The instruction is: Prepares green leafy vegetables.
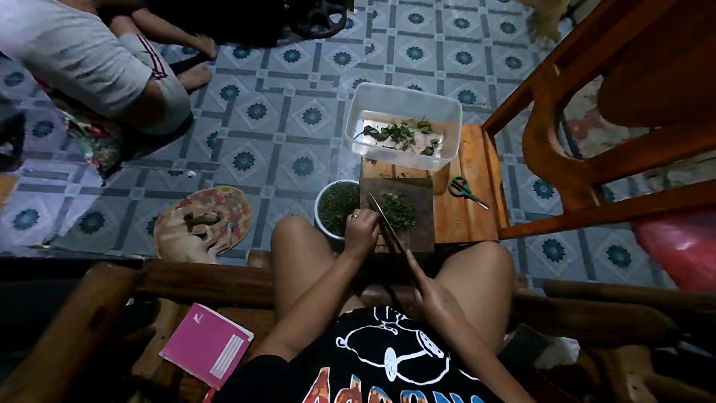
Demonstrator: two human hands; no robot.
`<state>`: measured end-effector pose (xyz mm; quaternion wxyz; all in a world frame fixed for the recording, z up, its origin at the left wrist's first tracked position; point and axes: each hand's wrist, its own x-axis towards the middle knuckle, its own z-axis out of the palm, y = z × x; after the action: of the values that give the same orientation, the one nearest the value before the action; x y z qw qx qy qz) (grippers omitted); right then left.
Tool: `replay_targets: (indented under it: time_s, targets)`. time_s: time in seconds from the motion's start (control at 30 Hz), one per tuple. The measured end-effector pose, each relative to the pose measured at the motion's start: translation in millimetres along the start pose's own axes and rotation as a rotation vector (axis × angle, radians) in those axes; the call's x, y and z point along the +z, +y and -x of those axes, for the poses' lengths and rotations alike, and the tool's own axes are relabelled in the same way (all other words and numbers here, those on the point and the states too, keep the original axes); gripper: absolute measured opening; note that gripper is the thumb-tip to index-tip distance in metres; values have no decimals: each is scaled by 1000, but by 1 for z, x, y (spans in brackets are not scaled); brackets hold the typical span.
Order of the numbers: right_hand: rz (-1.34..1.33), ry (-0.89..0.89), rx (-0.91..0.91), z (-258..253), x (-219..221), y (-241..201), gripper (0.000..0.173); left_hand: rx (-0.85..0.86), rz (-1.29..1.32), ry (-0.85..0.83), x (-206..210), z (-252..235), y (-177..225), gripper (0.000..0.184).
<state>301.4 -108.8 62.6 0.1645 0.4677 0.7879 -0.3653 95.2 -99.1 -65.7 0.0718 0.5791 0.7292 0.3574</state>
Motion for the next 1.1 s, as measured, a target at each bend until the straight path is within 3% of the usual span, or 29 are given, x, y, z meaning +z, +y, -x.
replay_targets:
  time_s: [0.17,0.3,0.57,0.73,0.9,1.1]
  targets:
    - [53,-46,81,-20,5,-9,77,14,-13,20,1,2,-1,14]
    - [23,-24,41,-33,3,-7,72,21,-30,19,1,5,-2,17]
    - [-26,-14,6,0,-2,1,71,12,-40,59,1,4,-3,17]
    - [33,-52,61,-12,6,-4,78,11,-41,46,-1,4,-1,15]
    - [13,-30,32,-28,5,-8,74,17,-58,44,-3,5,-1,16]
    - [-48,7,-30,-8,1,-1,68,8,-49,48,-4,4,-1,18]
